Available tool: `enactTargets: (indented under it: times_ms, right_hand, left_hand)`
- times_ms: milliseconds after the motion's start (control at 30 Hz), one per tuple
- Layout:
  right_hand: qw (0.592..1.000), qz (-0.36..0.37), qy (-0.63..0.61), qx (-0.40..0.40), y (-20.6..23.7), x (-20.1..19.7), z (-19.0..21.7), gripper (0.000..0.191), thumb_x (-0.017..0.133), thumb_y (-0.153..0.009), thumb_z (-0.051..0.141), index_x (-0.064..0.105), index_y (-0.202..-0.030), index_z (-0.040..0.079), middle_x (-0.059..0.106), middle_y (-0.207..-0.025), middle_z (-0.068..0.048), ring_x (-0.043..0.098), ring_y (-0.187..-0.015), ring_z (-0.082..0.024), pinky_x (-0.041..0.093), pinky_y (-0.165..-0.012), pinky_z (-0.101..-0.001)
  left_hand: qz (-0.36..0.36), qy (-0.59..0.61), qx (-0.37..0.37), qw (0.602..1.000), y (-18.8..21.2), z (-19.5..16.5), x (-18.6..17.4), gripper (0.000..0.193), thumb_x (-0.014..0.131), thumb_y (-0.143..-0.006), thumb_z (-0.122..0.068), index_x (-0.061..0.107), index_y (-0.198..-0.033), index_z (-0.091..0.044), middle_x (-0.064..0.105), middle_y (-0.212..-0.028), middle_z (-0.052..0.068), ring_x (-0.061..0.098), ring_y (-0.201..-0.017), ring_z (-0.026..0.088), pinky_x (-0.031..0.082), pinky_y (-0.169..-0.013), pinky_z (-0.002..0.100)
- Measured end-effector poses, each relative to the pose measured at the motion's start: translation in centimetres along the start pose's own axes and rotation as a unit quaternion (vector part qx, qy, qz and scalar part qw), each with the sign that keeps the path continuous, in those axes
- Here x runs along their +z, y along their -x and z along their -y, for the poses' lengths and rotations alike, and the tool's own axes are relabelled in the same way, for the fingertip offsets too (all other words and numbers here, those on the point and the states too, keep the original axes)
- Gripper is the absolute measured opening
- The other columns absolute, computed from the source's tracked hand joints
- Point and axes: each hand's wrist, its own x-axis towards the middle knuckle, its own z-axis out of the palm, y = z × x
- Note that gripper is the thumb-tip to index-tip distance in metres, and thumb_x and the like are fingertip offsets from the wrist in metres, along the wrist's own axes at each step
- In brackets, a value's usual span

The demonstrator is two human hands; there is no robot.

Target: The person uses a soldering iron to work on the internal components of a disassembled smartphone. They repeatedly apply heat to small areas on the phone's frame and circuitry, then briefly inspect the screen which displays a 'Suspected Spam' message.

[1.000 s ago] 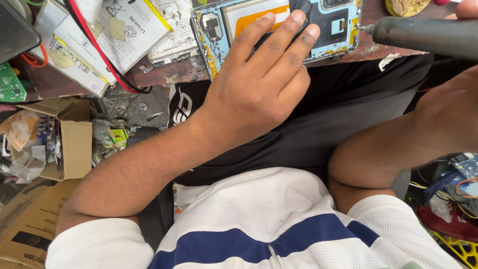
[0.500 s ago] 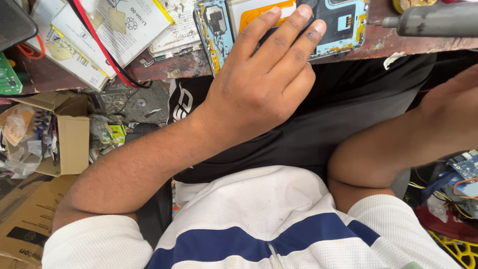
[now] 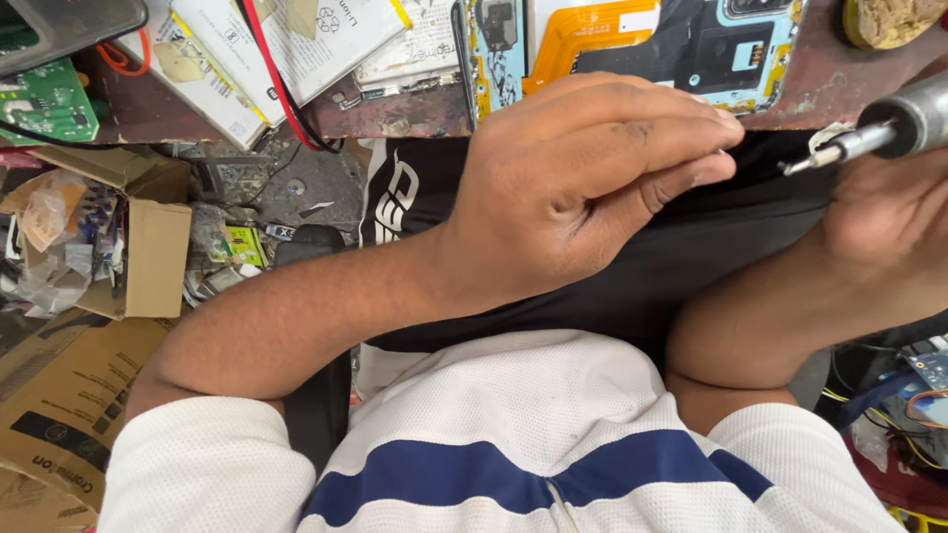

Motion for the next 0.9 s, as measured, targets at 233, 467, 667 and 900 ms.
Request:
enactTargets:
  times_ms: [233, 467, 667, 900]
  right_hand:
    - [0.999, -0.003, 0.028, -0.023, 1.2, -0.1, -0.1, 0.042, 0.044, -0.102, 0.015, 0.049, -0.134, -0.012, 0.059, -0.138, -0.024, 0.062, -0.129, -0.028, 0.052, -0.115, -0.0412]
    - [0.997, 0.008, 0.062, -0.047, 1.1, -0.3, -0.3, 0.041, 0.044, -0.102, 0.014, 0.049, -0.134, -0.012, 0.059, -0.138, -0.024, 0.061, -0.129, -0.028, 0.051, -0.114, -0.0406]
    - [0.992, 0.01, 0.107, -0.072, 1.6, -0.6, 0.0, 0.04, 0.044, -0.103, 0.012, 0.05, -0.134, -0.012, 0.059, -0.137, -0.024, 0.061, -0.128, -0.028, 0.051, -0.114, -0.04]
    - [0.97, 0.019, 0.205, -0.13, 1.0, -3.0, 0.8, 0.039, 0.043, -0.103, 0.011, 0.05, -0.134, -0.012, 0.059, -0.137, -0.023, 0.061, -0.128, -0.027, 0.051, -0.114, -0.0393]
  left_hand:
    - [0.013, 0.032, 0.004, 0.999, -0.5, -1.5, -0.8, 0.022, 0.082, -0.104, -0.013, 0.07, -0.123, -0.01, 0.073, -0.115, 0.004, 0.075, -0.106, 0.017, 0.061, -0.09, 0.027]
    - [-0.003, 0.028, 0.017, 0.999, 0.0, -0.9, 0.4, 0.022, 0.083, -0.104, -0.011, 0.069, -0.12, -0.009, 0.072, -0.115, 0.004, 0.075, -0.106, 0.018, 0.062, -0.091, 0.026]
    - [-0.024, -0.009, 0.047, 0.999, 0.1, -0.9, 0.5, 0.021, 0.084, -0.103, -0.004, 0.068, -0.117, -0.004, 0.071, -0.118, 0.007, 0.074, -0.105, 0.02, 0.063, -0.092, 0.028]
    - [-0.014, -0.058, 0.059, 0.996, 0.1, 0.6, 2.1, 0.018, 0.084, -0.1, -0.002, 0.07, -0.111, -0.001, 0.072, -0.11, 0.009, 0.075, -0.102, 0.022, 0.064, -0.085, 0.029]
